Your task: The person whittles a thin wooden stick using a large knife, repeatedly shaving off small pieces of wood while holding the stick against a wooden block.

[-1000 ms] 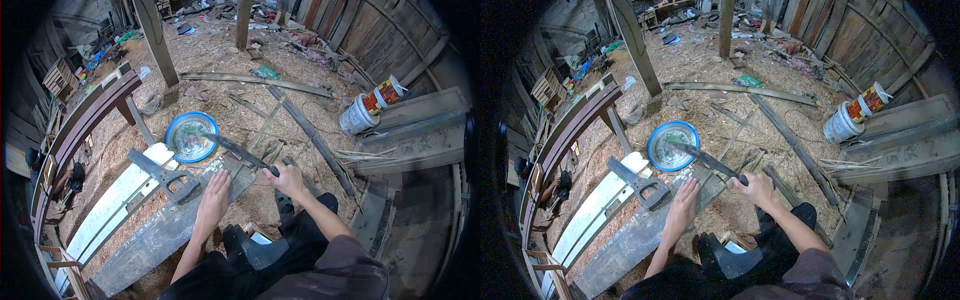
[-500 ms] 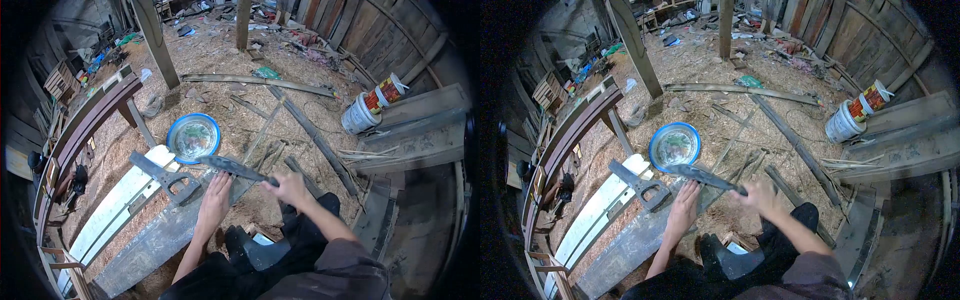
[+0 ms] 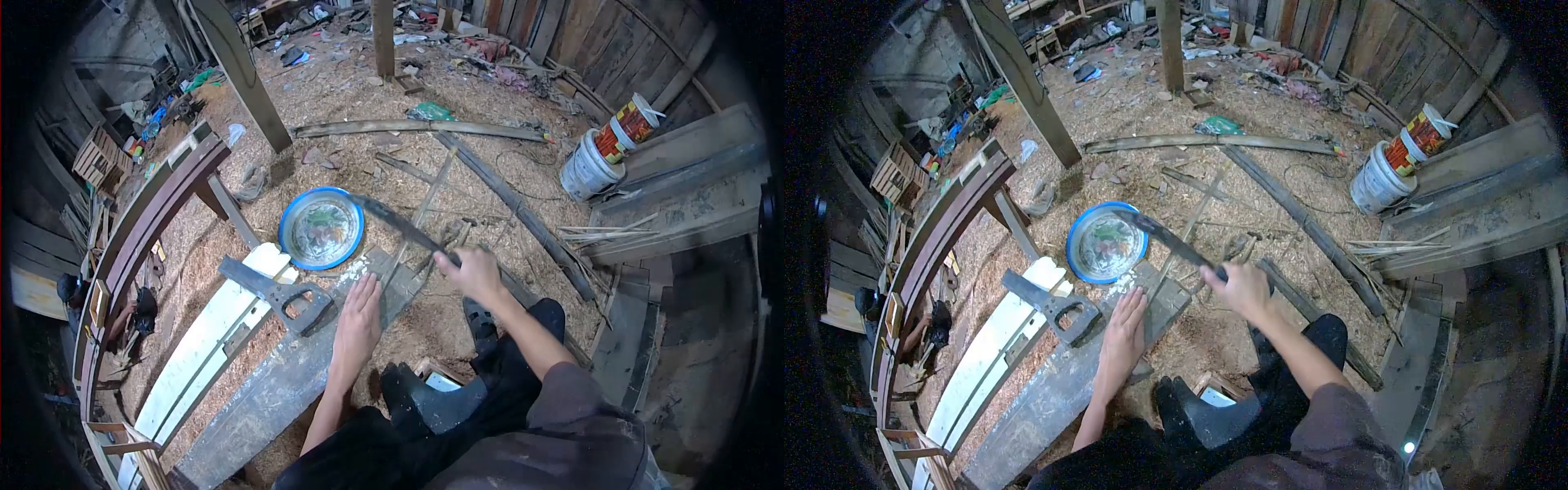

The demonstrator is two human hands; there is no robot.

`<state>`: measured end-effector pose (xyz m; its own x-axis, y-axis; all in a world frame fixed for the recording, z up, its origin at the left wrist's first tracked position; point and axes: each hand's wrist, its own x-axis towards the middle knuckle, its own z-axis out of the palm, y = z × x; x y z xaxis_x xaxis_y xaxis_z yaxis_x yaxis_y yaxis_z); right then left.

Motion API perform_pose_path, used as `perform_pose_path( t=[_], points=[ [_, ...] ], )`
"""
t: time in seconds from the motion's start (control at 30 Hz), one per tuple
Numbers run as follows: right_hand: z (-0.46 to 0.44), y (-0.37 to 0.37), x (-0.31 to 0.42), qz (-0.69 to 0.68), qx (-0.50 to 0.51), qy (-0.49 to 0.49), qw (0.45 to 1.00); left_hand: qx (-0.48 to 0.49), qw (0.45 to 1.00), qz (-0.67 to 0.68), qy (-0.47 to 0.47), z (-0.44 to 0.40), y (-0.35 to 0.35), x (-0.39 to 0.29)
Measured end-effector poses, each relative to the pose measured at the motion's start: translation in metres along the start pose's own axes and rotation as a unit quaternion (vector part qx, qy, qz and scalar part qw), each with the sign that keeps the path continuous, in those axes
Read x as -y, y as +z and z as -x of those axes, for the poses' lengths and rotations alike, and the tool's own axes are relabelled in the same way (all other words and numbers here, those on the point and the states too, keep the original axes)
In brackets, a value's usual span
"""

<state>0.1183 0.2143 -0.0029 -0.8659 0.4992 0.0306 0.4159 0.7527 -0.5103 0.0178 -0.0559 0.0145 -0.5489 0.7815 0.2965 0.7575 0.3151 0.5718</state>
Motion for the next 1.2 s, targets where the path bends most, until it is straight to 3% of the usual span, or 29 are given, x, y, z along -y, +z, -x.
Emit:
perform_pose_path(
  t=[0.03, 0.13, 0.2, 0.23, 0.3, 0.37, 0.43, 0.5, 0.57, 0.6, 0.63, 0.7, 0.77, 0.9, 0.97, 1.03, 1.1, 1.17, 1.2],
  points=[
    [0.008, 0.012, 0.006, 0.032, -0.069, -0.021, 0.997, -0.003, 1.0, 0.002, 0.005, -0.002, 0.001, 0.001],
    [0.026, 0.01, 0.007, -0.061, -0.01, -0.022, 0.998, 0.005, 1.0, -0.001, 0.002, -0.005, 0.001, -0.002],
    [0.018, -0.015, -0.005, 0.11, 0.076, -0.145, 0.98, 0.01, 1.0, -0.01, 0.001, -0.01, 0.001, -0.002],
    [0.007, -0.02, -0.014, 0.11, 0.076, -0.143, 0.981, 0.005, 1.0, -0.006, -0.003, -0.01, 0.002, -0.003],
    [-0.015, -0.012, -0.035, -0.034, 0.029, 0.034, 0.998, 0.005, 1.0, -0.003, -0.005, -0.005, 0.001, -0.004],
    [-0.01, 0.012, -0.038, -0.066, -0.013, 0.054, 0.996, 0.0, 1.0, 0.002, -0.004, -0.007, 0.002, -0.003],
    [0.002, 0.02, -0.026, -0.12, -0.035, 0.008, 0.992, -0.001, 1.0, -0.011, -0.005, -0.011, 0.001, -0.001],
    [0.023, 0.012, -0.023, -0.076, 0.007, -0.038, 0.996, 0.012, 1.0, -0.015, -0.012, -0.008, 0.004, -0.003],
    [0.029, 0.012, -0.025, 0.088, -0.013, -0.146, 0.985, 0.019, 1.0, -0.015, -0.013, -0.009, 0.003, -0.002],
    [0.019, 0.016, -0.037, 0.047, -0.044, -0.152, 0.986, 0.021, 1.0, -0.015, -0.014, -0.01, 0.004, -0.003],
    [0.006, 0.024, -0.045, 0.043, -0.041, -0.147, 0.987, 0.017, 1.0, -0.007, -0.019, -0.009, 0.003, -0.005],
    [-0.019, 0.026, -0.051, -0.099, -0.046, 0.095, 0.989, 0.01, 1.0, 0.001, -0.021, -0.009, 0.003, -0.006],
    [-0.016, 0.027, -0.035, -0.118, -0.102, 0.048, 0.987, 0.006, 1.0, 0.0, -0.012, -0.008, 0.005, -0.001],
    [0.012, 0.035, -0.037, -0.086, -0.015, -0.052, 0.995, 0.01, 1.0, -0.008, -0.016, -0.01, 0.003, -0.004],
    [0.006, 0.024, -0.05, 0.056, -0.079, -0.215, 0.972, 0.013, 1.0, -0.011, -0.016, -0.009, 0.004, -0.003],
    [-0.01, 0.03, -0.063, 0.053, -0.098, -0.158, 0.981, 0.015, 1.0, -0.009, -0.017, -0.008, 0.002, -0.003],
    [-0.027, 0.03, -0.061, -0.107, -0.108, 0.064, 0.986, 0.004, 1.0, -0.003, -0.016, -0.01, 0.005, -0.005],
    [-0.021, 0.041, -0.049, -0.057, -0.162, 0.053, 0.984, 0.006, 1.0, 0.011, -0.006, -0.011, 0.005, -0.001],
    [-0.009, 0.037, -0.041, -0.063, -0.11, 0.012, 0.992, 0.003, 1.0, 0.014, -0.008, -0.012, 0.006, -0.002]
  ],
)
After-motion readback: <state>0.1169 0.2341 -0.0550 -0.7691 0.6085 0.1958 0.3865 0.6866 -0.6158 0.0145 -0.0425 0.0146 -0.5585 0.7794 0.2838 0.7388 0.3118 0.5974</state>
